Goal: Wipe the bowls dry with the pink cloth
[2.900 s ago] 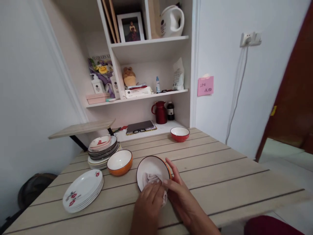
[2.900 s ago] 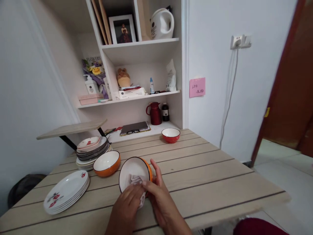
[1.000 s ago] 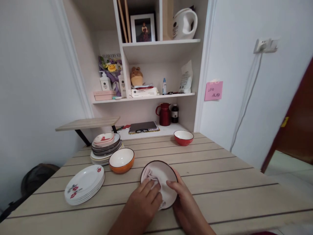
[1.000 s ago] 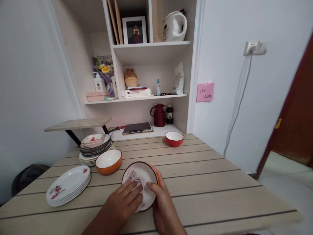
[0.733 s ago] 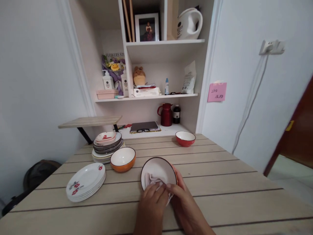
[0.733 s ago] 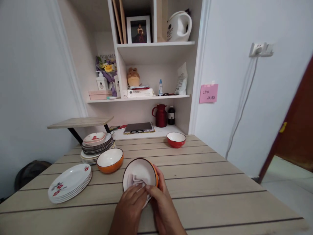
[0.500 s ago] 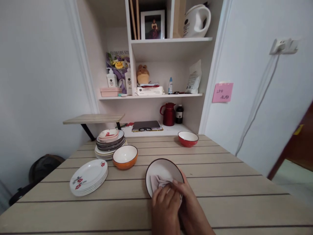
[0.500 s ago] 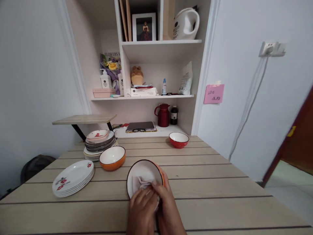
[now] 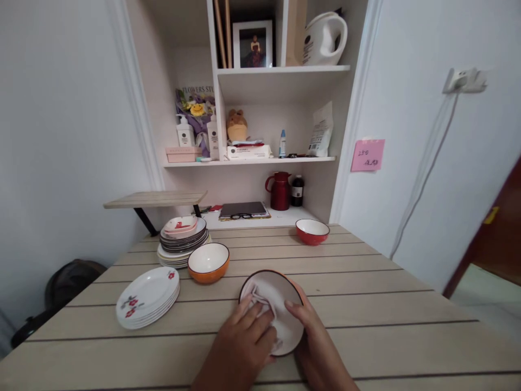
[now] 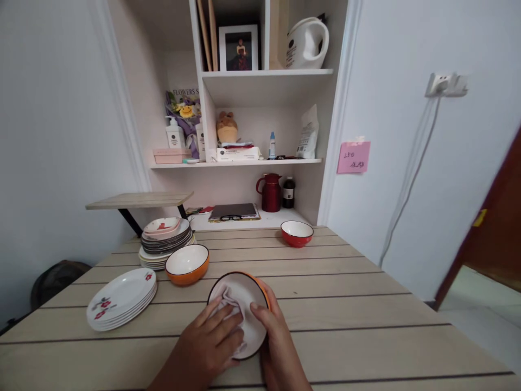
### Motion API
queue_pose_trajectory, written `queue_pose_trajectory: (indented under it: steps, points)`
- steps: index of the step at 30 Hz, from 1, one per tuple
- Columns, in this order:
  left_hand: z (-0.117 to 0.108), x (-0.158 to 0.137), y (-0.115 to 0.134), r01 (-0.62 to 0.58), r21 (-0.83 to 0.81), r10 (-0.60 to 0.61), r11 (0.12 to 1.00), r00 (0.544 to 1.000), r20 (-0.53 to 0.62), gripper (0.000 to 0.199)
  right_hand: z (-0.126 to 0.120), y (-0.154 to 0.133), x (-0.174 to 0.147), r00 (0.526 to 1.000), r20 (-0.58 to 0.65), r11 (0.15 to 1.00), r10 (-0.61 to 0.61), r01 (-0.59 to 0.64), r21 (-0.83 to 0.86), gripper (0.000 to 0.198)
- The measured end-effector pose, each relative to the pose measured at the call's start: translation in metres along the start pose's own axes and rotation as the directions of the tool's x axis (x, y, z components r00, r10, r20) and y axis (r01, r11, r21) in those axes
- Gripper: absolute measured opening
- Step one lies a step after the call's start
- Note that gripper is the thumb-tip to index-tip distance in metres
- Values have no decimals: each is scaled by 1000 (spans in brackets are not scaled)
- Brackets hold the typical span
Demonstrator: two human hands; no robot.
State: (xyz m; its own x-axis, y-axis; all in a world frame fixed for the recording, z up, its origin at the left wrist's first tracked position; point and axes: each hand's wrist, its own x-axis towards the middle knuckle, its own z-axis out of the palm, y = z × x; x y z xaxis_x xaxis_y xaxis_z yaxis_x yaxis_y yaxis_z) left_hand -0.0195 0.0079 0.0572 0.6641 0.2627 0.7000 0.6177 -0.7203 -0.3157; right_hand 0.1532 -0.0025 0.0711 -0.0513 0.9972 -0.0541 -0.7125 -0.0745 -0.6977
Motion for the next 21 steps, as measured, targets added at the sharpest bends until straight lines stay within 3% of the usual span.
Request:
queue_pose_trajectory:
  steps: [5,7,13,15,19,21]
  points:
    - [3,4,-3,-20,50,21,999,1000,-12,22,-1,-1,3,999,-51,1000,13,-13,-14,80]
    - [8,5,4,12,80,-7,997,998,-59,15,-2,-2,3,998,-68,1000,12,-13,-16,86]
    - [23,13,31,137,78,-112,988,958,-264,31,-3,-5,3,1000,-28,1000,6,-5,9,93]
    - [25,19,37,167,60,-147,984,956,-254,32,-3,-6,2,1000,-21,1000,7,-7,5,81]
    - [31,31,54,238,-25,-237,971,943,-232,37,-6,-8,2,997,-60,998,39,-36,53,37]
    - [38,36,64,303,-92,-316,949,891,-327,42,-7,-7,2,991,-116,994,61,-50,95,33]
